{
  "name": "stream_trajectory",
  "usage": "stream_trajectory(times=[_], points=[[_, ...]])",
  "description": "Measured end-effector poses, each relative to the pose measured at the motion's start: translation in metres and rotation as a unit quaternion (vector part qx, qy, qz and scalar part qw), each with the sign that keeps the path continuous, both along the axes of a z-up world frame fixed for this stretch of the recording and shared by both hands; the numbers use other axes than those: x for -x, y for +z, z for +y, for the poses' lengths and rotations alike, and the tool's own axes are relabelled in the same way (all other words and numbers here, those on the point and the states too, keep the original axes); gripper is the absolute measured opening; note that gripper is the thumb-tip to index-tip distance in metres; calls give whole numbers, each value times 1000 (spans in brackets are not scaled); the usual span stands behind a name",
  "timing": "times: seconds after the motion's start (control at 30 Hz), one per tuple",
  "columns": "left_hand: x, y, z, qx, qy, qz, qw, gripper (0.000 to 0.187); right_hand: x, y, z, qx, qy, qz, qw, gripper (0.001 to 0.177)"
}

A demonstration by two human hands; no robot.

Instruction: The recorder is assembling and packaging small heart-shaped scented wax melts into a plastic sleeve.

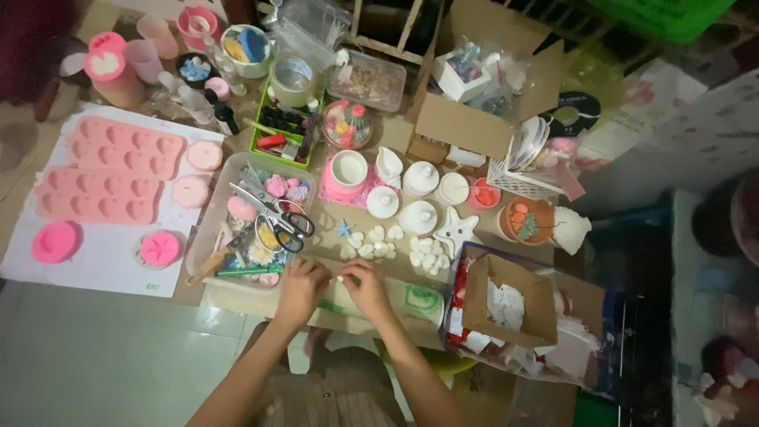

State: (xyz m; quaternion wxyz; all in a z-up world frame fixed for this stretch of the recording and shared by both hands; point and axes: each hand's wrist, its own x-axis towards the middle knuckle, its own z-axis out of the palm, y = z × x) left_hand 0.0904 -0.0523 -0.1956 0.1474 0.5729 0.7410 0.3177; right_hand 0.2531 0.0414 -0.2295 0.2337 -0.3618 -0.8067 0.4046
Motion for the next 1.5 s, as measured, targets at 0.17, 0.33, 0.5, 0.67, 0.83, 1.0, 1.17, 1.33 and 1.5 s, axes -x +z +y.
stream_trajectory(times=[0.17,0.33,0.5,0.67,0.83,1.0,1.17,1.33,1.5], points=[[8,2,-3,15,-1,-91,996,16,-3,13,-6,31,-19,-56,998,12],[12,21,-9,15,-34,-131,991,26,-6,40,-16,16,-19,-38,999,11],[-2,3,-1,-52,-109,-111,986,40,-5,41,-28,-72,-33,-22,997,8],[-18,3,4,56,-66,-247,965,32,-12,28,-32,17,-95,-14,995,12],[-18,26,-7,93,-27,-311,945,23,-3,43,-1,111,-118,57,985,14],[-24,10,-21,56,-60,-253,964,18,39,28,60,47,-41,-40,997,20],[-21,25,-26,84,-56,-262,960,18,-4,-83,121,6,-100,-203,974,20],[-13,38,-30,151,-78,-324,931,19,-71,-121,123,-30,-140,-285,948,12],[-12,14,-29,153,-110,-308,933,21,-90,-91,82,129,-63,-318,937,27]])
